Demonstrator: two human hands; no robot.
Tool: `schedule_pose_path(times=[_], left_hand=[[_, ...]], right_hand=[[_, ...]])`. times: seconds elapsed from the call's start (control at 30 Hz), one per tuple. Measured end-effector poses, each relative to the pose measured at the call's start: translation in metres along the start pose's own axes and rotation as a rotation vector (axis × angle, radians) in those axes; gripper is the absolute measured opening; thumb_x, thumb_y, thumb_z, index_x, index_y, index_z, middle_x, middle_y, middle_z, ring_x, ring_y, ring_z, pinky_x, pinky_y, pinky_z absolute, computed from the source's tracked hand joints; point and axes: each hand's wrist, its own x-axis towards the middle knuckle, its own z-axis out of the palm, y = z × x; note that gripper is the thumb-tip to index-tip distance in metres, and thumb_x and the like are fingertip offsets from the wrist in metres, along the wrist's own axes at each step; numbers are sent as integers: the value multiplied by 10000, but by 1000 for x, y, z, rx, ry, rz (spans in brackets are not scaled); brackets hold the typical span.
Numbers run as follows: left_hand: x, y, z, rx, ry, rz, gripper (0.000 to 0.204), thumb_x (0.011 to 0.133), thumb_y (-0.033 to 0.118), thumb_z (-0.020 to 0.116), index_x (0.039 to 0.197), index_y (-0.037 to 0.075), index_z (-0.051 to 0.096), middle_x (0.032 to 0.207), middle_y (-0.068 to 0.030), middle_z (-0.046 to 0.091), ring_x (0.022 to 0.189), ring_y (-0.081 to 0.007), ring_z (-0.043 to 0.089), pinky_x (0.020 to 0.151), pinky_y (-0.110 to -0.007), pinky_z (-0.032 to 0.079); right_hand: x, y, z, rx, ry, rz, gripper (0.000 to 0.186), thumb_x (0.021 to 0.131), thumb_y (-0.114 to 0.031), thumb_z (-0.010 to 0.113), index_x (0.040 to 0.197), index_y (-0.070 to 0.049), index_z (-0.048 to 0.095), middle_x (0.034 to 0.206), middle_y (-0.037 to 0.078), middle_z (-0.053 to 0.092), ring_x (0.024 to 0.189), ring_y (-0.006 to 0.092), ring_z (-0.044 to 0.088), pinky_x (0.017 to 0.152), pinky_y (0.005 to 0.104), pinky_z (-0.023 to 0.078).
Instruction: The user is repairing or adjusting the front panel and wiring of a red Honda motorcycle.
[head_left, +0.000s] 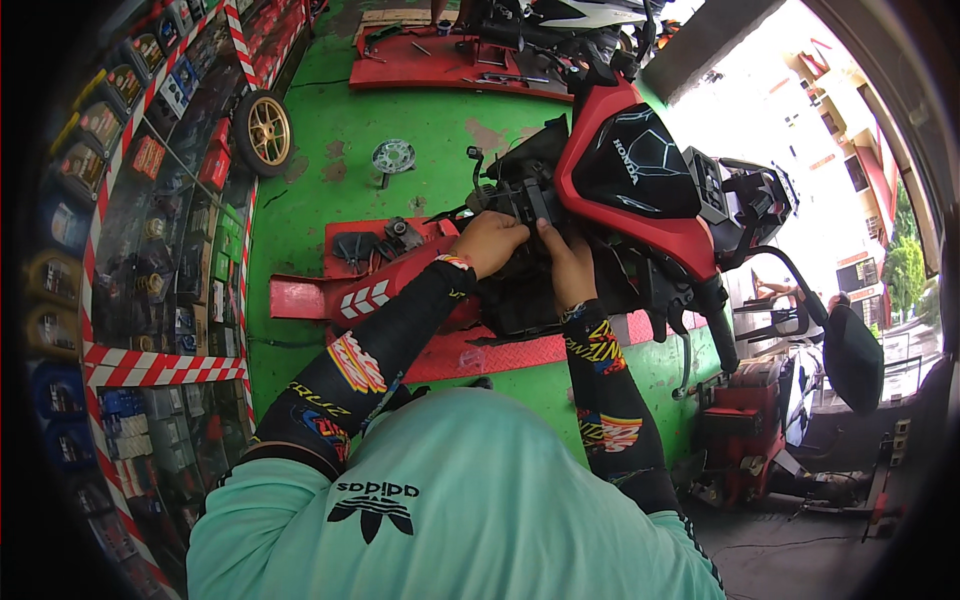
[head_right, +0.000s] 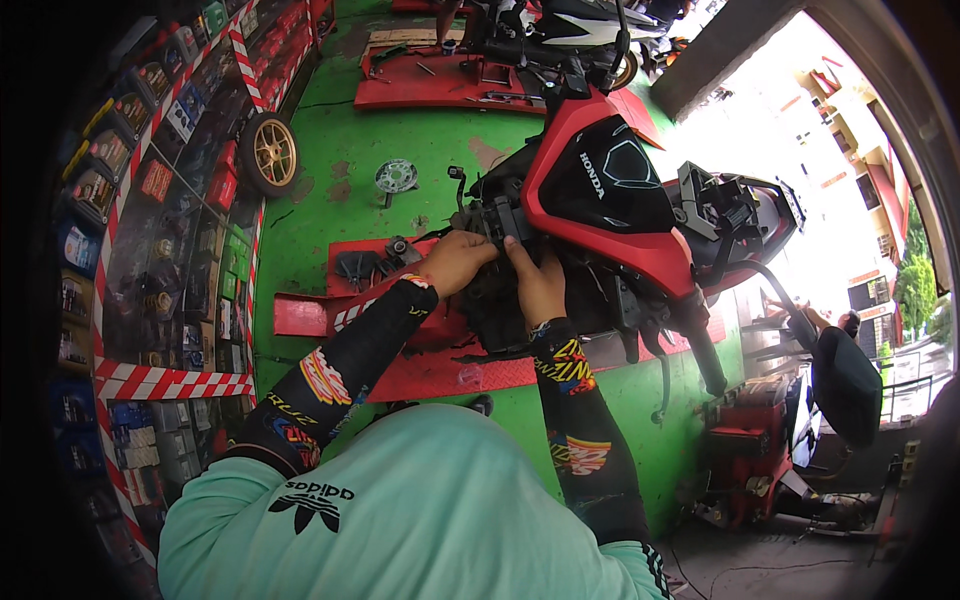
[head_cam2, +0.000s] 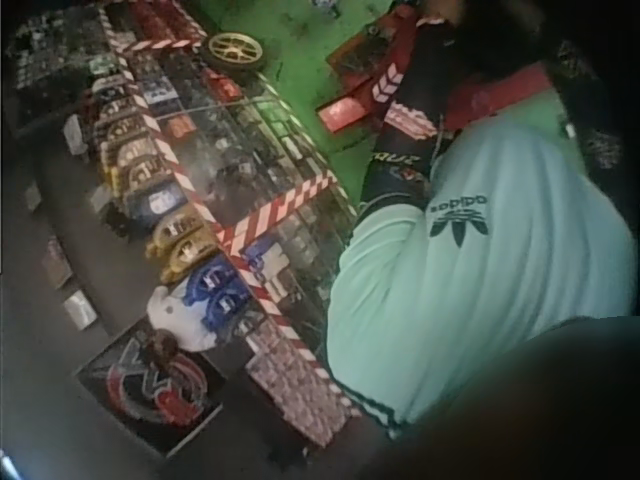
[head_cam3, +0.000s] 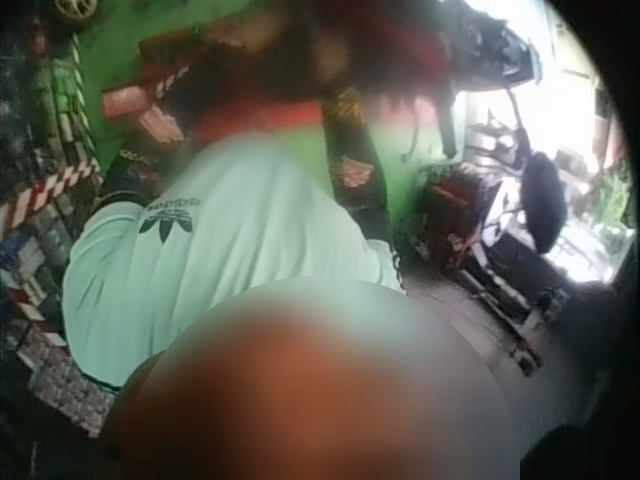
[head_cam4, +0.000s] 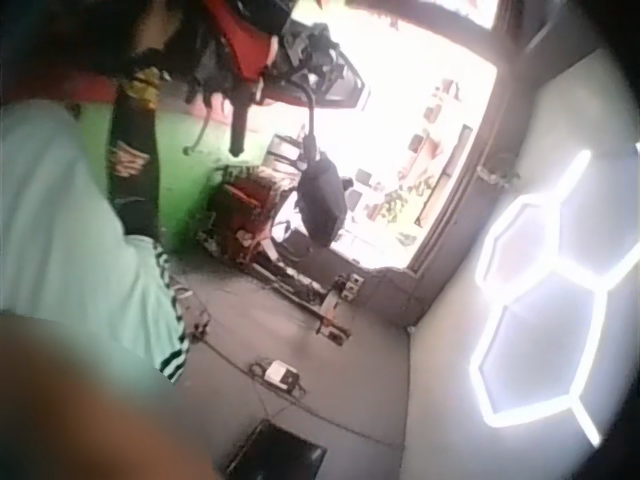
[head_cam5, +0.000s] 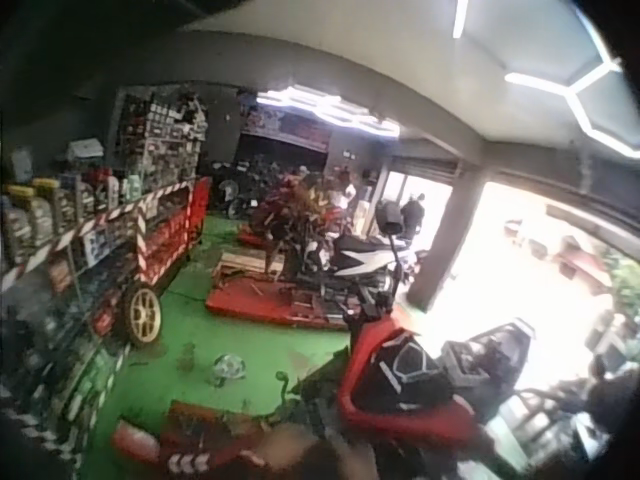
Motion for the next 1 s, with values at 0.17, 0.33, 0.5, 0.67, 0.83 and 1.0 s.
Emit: schedule_pose_path(times=[0.17,0.33,0.5,0.67,0.83,1.0], left_hand=[[0,0,-1,-12,-50,27,331,906,256,601,734,-26,615,636,-38,562,530,-138,498,529,-340,391],[0,13,2,-389,-44,-241,263,941,241,581,757,53,575,620,29,474,484,-79,430,436,-283,307],[10,21,-3,-114,-121,142,201,942,190,567,778,73,568,635,23,472,494,-90,439,433,-271,306],[34,28,-10,553,-100,612,163,873,159,570,873,18,652,801,-189,632,764,-391,631,683,-459,494],[15,32,-23,588,-142,569,176,899,144,565,850,-2,651,755,-100,606,668,-248,595,621,-381,474],[2,46,-31,176,-269,-93,391,963,327,531,820,-15,655,740,-82,668,676,-180,652,649,-352,503]], right_hand=[[-6,-5,-2,-72,10,-2,615,927,-343,714,1294,125,556,1236,179,631,1146,232,581,1018,333,419],[-7,0,-5,-120,13,20,632,952,-389,696,1282,132,562,1222,193,638,1145,231,584,1015,329,422],[-2,12,-2,-135,57,-85,679,963,-418,677,1312,147,535,1281,236,621,1189,271,584,1037,345,417],[-3,13,-2,-132,56,-70,637,975,-409,655,1281,142,564,1245,225,643,1166,280,600,1025,353,423],[-5,2,-7,-24,45,6,513,973,-381,657,1179,88,639,1111,149,685,1059,236,629,942,319,447],[-8,-14,-13,187,-35,250,341,961,-390,664,1139,-100,654,1044,55,673,935,198,648,819,395,511]])
